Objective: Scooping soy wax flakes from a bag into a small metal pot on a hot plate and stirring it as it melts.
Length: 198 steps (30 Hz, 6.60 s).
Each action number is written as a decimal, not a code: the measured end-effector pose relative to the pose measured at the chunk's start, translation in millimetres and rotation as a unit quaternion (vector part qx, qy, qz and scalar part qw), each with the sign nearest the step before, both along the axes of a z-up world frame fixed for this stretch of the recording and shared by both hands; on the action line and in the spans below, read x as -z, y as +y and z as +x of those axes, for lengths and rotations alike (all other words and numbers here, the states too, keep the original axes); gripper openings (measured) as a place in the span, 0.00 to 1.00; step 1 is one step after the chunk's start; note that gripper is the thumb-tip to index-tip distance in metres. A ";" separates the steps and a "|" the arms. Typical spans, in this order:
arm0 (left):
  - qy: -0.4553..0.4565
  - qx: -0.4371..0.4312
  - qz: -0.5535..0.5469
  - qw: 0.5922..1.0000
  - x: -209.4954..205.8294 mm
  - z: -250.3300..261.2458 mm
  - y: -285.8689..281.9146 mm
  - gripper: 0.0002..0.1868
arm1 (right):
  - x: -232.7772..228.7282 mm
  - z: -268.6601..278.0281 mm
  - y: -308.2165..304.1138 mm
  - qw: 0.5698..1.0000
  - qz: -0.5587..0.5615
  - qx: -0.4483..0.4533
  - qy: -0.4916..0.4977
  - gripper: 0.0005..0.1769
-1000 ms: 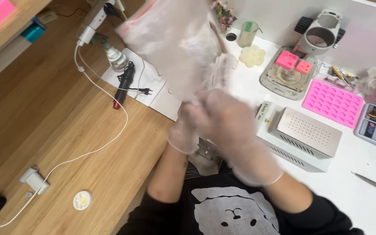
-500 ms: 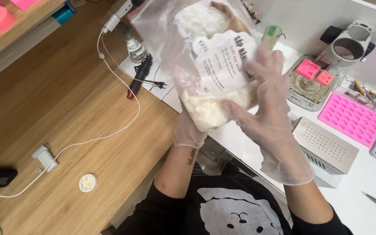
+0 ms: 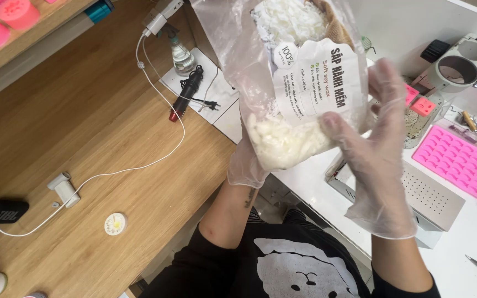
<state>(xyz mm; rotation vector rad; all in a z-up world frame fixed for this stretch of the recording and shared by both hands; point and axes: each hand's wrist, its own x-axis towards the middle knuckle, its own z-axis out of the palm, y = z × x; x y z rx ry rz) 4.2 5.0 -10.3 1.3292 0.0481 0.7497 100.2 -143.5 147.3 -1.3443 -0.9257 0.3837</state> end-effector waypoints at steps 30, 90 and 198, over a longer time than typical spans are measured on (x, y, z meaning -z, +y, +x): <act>0.303 -0.313 0.364 0.823 -8.4 -73.4 6.8 0.36 | 92.9 98.0 26.5 0.992 0.097 -0.058 -0.057 0.44; 0.136 -0.112 -0.133 0.975 5.2 -81.6 -15.6 0.32 | 28.1 28.0 -33.1 0.996 -0.015 0.006 -0.085 0.29; 0.438 -0.535 -0.229 0.685 171.8 -290.5 246.7 0.37 | 295.0 118.4 17.0 0.898 -0.405 -0.066 0.157 0.20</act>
